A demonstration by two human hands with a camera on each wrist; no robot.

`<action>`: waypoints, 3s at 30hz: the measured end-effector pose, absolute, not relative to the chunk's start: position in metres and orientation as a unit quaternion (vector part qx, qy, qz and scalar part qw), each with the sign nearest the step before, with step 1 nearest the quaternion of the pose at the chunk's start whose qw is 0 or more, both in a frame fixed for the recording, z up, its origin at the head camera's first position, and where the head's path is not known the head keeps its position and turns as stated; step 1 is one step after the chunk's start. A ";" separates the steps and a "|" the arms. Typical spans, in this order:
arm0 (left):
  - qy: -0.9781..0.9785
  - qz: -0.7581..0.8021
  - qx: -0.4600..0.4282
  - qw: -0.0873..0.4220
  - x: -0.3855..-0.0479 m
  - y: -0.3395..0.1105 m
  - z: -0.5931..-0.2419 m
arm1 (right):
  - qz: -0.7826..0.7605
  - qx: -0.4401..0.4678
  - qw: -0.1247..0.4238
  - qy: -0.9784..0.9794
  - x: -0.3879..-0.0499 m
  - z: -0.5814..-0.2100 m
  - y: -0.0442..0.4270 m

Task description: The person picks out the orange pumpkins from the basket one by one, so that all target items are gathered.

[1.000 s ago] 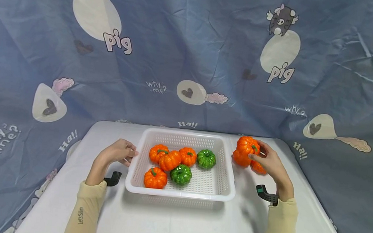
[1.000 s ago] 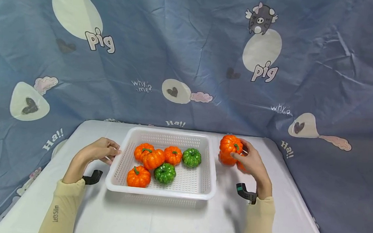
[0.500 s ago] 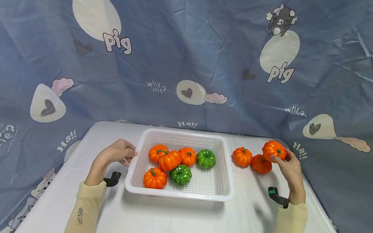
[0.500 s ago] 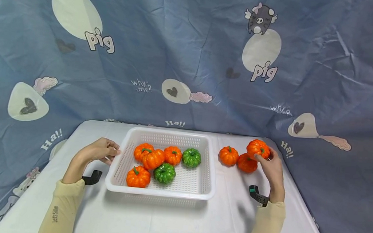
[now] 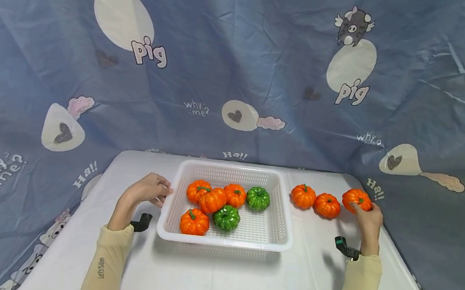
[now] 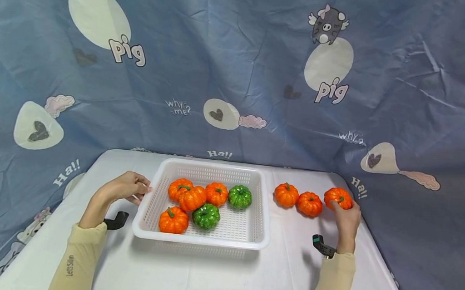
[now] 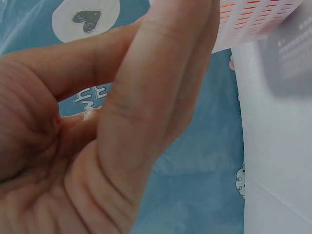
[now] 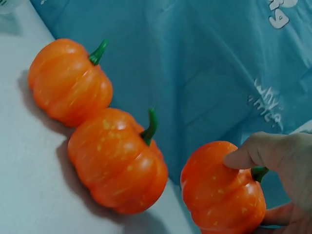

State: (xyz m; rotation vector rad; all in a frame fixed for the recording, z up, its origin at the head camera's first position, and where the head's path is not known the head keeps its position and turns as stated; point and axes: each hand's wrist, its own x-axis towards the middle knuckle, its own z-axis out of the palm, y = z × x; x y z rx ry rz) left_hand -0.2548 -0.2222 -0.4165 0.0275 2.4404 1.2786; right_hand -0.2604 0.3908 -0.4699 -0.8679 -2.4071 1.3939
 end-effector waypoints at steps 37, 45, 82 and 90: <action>0.869 0.454 0.004 0.197 -0.253 -0.221 -0.412 | 0.467 -0.314 0.086 -0.822 -0.256 -0.486 0.392; 0.868 0.455 0.004 0.198 -0.253 -0.221 -0.412 | 0.453 -0.303 0.117 -0.830 -0.255 -0.471 0.387; 0.869 0.454 0.005 0.196 -0.254 -0.221 -0.415 | 0.440 0.009 0.047 -0.897 -0.247 -0.394 0.253; 0.869 0.454 0.005 0.196 -0.255 -0.221 -0.416 | 0.419 0.042 0.028 -0.907 -0.246 -0.399 0.225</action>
